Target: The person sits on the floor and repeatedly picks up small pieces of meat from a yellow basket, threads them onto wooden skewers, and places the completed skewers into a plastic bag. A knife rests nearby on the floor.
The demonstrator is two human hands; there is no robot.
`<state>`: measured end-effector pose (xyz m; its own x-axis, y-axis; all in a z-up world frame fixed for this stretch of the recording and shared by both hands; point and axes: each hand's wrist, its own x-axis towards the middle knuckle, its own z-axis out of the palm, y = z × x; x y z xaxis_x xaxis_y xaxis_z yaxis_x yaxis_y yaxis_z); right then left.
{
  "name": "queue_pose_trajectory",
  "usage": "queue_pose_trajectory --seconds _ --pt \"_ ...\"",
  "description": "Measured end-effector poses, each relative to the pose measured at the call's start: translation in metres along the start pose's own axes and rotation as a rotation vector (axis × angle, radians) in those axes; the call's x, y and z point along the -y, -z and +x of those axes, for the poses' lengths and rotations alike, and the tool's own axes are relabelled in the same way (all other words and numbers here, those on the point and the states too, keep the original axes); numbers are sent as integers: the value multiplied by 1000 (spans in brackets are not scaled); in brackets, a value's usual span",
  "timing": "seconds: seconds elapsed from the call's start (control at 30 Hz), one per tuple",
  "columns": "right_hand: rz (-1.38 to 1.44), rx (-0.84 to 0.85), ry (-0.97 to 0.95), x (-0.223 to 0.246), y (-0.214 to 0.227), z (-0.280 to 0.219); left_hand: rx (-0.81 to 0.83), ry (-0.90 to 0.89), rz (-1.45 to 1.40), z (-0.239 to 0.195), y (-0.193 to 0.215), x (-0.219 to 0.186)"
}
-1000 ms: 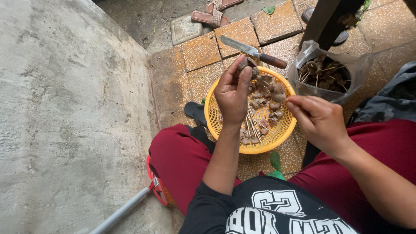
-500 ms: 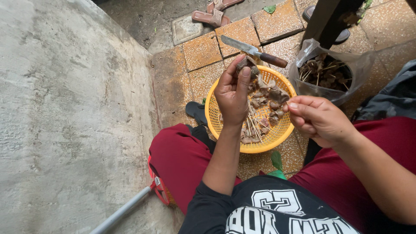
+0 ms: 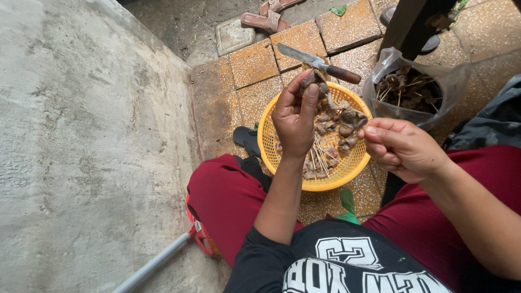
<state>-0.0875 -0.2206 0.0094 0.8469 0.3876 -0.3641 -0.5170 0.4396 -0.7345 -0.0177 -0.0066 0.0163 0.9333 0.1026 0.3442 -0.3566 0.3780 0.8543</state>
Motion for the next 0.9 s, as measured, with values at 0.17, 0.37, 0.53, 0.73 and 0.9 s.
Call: queue_pose_trajectory --seconds 0.17,0.37,0.53,0.73,0.9 --pt "-450 -175 211 -7 -19 1 -8 -16 1 -4 -5 -1" --pt "-1342 -486 1048 2 -47 -6 -142 -66 25 0 -4 -13" --pt "-1445 -491 1166 2 -58 -7 -82 -51 -8 0 -6 -24" --pt "-1204 -434 846 -2 -54 -11 -43 -52 10 -7 -7 -31" --pt "-380 -170 333 -4 -38 -9 -22 -3 -48 -7 -6 -32"
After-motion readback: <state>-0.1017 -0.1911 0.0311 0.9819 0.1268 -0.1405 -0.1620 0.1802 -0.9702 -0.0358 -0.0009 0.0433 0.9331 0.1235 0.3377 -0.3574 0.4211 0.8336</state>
